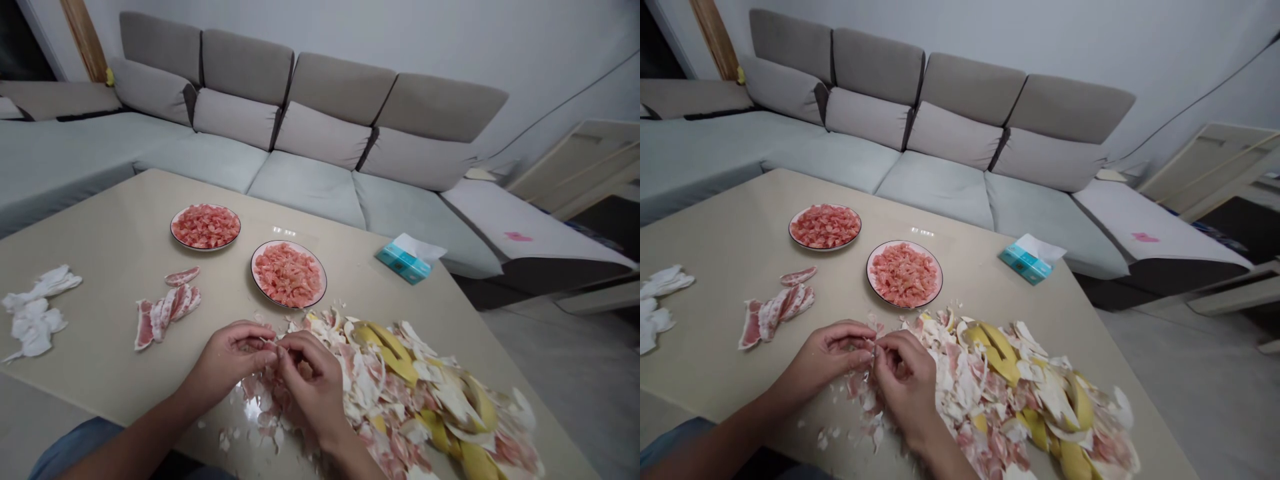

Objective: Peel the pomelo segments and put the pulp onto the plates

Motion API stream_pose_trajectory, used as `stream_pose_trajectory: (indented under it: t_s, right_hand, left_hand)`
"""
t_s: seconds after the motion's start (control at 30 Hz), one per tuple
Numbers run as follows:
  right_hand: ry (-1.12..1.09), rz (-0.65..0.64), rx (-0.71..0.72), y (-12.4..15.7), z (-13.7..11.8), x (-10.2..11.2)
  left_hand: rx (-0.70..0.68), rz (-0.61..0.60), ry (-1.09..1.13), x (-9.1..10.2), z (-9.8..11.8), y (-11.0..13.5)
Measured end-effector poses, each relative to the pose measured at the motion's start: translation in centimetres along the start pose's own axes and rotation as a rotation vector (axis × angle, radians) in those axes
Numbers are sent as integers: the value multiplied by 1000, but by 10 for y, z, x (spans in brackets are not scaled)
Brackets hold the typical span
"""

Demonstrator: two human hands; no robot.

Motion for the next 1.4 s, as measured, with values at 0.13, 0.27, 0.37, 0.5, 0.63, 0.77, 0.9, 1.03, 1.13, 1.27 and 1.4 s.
stream_pose_trajectory:
  t_s: [0.13,0.27,0.37,0.5,0.63,0.77,0.9,1.03,1.13,1.27,1.4]
  right_hand:
    - [-27,-11,-39,0,1,-1]
    - [-47,-4,-83,-1,3,-1]
    - [-74,3,-127,-1,5,-2]
    - [-113,13,-154,-1,7,-2]
    - [-132,-9,-159,0,8,-3]
    - [-118,-17,-151,0,6,-3]
    - [-92,11,-117,0,2,-2]
    - [-54,63,-112,2,2,-1]
    - [-51,71,-124,4,3,-1]
    - [-78,62,-189,4,7,-2]
    - [-226,20,-323,3,11,-4]
  left_hand:
    - [26,31,-28,0,-5,0]
    - [-39,68,-135,-1,-2,3]
    - [-106,80,-213,-2,2,5]
    - [-108,48,-196,-2,2,5]
    - [-77,59,-181,-1,0,3]
    - [-2,42,-121,0,-4,2]
    - [37,-9,-86,1,-6,2]
    - [89,-85,-15,-2,-6,2]
    - [103,-118,18,-2,-6,1]
    - [86,-121,2,-1,-5,0]
    - [98,-140,26,-1,-6,0]
Point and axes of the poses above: each hand's wrist, its own y-axis away from the middle knuckle, its own x-axis out of the back of the hand, z = x × y, the point moved 3 cm from there along -y, towards the middle knuckle, and after that the axes turned 2 degrees about x, right-handed, at the moved point
